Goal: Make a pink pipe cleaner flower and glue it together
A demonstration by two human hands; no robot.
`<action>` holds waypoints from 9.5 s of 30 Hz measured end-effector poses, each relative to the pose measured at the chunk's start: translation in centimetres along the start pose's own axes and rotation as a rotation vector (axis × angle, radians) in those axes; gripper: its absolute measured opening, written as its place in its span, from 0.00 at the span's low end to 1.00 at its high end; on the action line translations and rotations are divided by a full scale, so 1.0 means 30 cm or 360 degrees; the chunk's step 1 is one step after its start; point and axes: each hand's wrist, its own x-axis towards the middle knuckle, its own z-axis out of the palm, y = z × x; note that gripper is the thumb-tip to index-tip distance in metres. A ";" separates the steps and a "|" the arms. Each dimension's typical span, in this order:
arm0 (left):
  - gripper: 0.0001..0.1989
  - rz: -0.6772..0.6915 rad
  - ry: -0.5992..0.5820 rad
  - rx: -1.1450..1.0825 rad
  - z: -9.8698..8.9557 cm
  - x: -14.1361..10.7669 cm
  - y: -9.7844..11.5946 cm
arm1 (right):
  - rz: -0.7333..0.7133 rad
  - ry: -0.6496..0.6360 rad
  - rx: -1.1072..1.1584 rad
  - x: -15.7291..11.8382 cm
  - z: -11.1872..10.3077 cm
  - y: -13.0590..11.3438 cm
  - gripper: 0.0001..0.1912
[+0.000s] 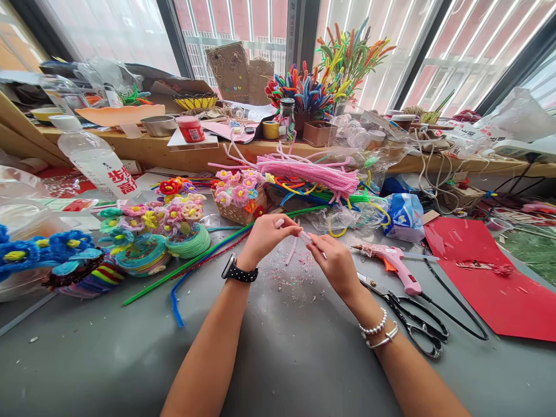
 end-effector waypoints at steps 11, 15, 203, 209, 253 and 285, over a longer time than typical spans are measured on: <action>0.14 0.0067 -0.0009 0.0258 0.012 -0.001 -0.006 | 0.0113 -0.0108 -0.0005 0.013 -0.028 0.001 0.13; 0.12 0.0060 -0.0032 0.0142 0.010 0.001 -0.004 | 0.0158 -0.0032 0.0065 0.019 -0.042 0.001 0.12; 0.11 0.0064 -0.0146 0.1258 0.067 -0.020 0.041 | 0.0285 -0.0305 -0.0352 0.015 -0.038 0.042 0.16; 0.11 -0.0080 -0.0062 0.1077 0.063 -0.017 0.034 | 0.0228 -0.0259 -0.0292 0.015 -0.032 0.034 0.11; 0.12 -0.0427 -0.0355 -0.0126 -0.001 0.004 -0.032 | -0.0081 -0.0247 -0.0037 0.023 -0.062 0.038 0.14; 0.11 -0.0280 -0.0351 -0.0098 -0.015 0.001 -0.012 | 0.0173 -0.0166 0.0218 0.029 -0.059 0.045 0.13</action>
